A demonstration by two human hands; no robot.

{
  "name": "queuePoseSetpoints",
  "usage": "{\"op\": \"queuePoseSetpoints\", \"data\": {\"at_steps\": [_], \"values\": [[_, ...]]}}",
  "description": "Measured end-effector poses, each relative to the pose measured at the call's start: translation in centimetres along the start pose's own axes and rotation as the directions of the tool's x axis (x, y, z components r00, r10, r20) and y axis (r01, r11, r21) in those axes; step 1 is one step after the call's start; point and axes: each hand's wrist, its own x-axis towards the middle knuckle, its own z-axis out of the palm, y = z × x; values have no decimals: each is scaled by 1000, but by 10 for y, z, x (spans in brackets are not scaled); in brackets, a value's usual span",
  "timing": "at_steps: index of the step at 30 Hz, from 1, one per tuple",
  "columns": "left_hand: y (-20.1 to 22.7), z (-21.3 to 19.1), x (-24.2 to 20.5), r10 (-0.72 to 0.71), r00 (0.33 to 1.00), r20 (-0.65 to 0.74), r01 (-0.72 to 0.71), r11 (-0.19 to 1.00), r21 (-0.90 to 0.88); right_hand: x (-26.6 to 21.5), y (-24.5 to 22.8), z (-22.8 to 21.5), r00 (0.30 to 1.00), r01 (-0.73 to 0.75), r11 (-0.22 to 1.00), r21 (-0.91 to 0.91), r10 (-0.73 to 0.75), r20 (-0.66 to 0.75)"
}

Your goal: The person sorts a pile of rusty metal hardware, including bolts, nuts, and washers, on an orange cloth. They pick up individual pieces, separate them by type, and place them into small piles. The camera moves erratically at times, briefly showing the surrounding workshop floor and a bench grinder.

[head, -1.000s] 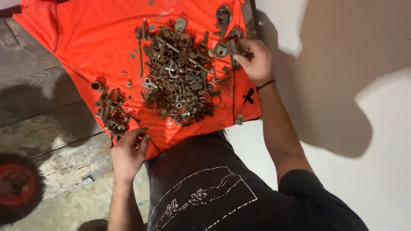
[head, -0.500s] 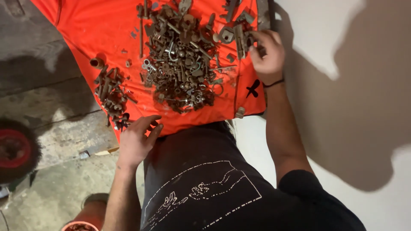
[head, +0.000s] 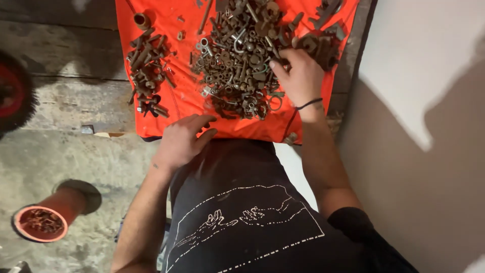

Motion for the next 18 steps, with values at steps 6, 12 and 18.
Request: {"op": "queuePoseSetpoints", "data": {"at_steps": [6,12,18], "values": [[-4,8,-7,-109,994,-5,109,993,-40,6,8,-7,979,-135,987,-83,145,142],[-9,7,1,-72,997,-31,71,997,-32,-2,2,-35,967,-171,984,53,158,198],[-10,-5,22,-19,999,39,19,1000,-2,-32,-13,-41,968,-250,926,283,242,62]]}}
